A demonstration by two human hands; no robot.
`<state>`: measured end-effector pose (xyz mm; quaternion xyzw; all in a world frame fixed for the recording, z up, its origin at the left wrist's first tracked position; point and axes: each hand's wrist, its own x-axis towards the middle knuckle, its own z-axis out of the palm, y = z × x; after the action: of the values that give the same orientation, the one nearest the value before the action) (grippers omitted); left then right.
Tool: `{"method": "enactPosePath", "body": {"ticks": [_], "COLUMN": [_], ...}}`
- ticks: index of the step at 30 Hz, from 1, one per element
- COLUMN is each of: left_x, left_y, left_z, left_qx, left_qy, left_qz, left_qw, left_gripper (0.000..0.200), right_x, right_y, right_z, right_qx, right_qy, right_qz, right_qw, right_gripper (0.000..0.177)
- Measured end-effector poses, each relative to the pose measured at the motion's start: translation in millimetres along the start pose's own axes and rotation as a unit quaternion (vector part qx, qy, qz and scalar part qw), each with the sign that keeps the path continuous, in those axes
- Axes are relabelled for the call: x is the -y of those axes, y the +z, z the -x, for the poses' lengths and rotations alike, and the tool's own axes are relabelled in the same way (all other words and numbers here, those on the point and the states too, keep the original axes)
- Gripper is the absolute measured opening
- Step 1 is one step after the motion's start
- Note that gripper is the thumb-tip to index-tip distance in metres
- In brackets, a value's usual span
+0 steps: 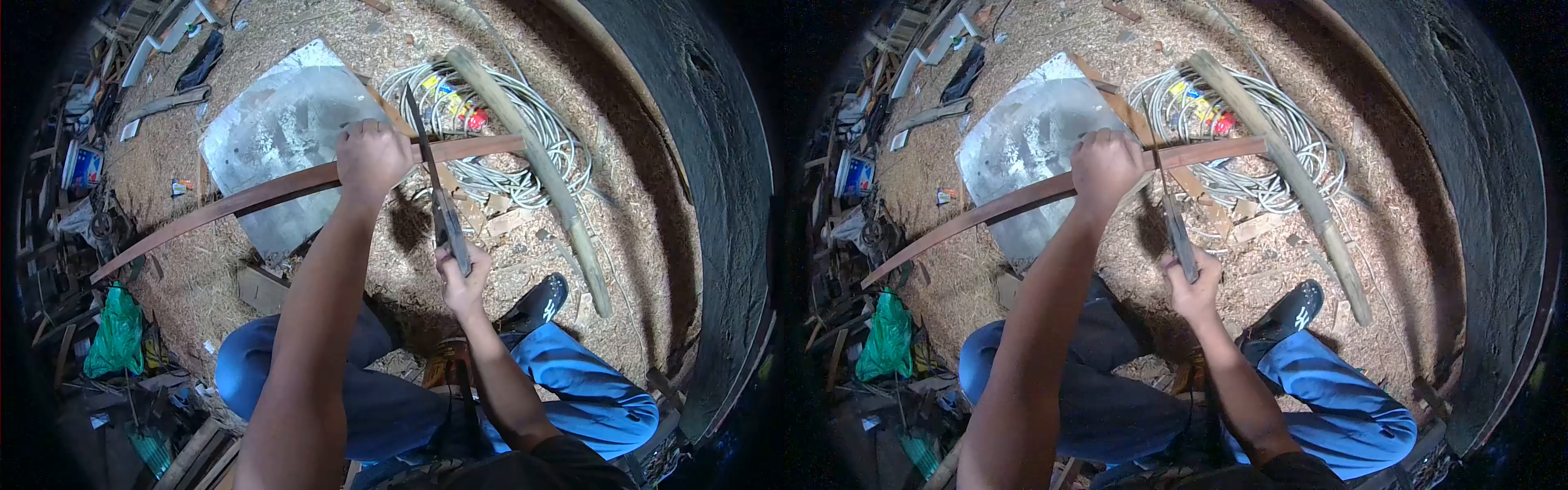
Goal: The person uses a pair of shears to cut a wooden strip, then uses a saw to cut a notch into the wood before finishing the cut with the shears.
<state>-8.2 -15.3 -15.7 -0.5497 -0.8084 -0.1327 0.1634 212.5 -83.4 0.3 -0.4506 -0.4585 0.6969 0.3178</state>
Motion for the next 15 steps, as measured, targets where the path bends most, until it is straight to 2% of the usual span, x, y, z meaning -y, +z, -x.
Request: {"method": "enactPosePath", "body": {"ticks": [1, 3, 4, 5, 7, 8, 11, 12, 15], "left_x": [0, -2, -2, -2, 1, 1, -1, 0, -1], "left_y": [-1, -2, -3, -3, -2, -1, 0, 0, 0], "left_z": [2, -1, -1, -2, -1, -1, 0, 0, 0], "left_qx": [0.004, 0.011, 0.009, 0.008, 0.007, -0.004, 0.002, 0.015, 0.011], "left_qy": [-0.001, -0.006, -0.006, -0.006, -0.008, -0.004, -0.004, -0.008, -0.007], "left_qz": [0.001, -0.001, -0.001, 0.002, 0.001, 0.005, 0.006, 0.000, -0.006], "left_qw": [1.000, 1.000, 1.000, 1.000, 1.000, 1.000, 1.000, 1.000, 1.000], "left_gripper": [0.024, 0.023, 0.023, 0.023, 0.023, 0.023, 0.024, 0.024, 0.024], "right_x": [3, 13, 8, -2, -11, -13, -12, -11, -6], "right_y": [1, 1, 1, -2, -5, -10, -5, -2, -2], "right_z": [1, -1, -3, -5, -7, -4, -2, -3, -6], "right_qx": [-0.001, 0.006, 0.004, 0.005, -0.005, -0.004, -0.011, -0.029, -0.020], "right_qy": [0.003, -0.125, -0.159, -0.160, -0.068, -0.078, -0.051, -0.050, -0.032], "right_qz": [0.001, 0.196, 0.200, 0.200, 0.011, 0.087, 0.062, 0.016, 0.063], "right_qw": [1.000, 0.973, 0.967, 0.967, 0.998, 0.993, 0.997, 0.998, 0.997], "right_gripper": [0.006, 0.008, 0.009, 0.009, 0.010, 0.012, 0.014, 0.017, 0.018]}}
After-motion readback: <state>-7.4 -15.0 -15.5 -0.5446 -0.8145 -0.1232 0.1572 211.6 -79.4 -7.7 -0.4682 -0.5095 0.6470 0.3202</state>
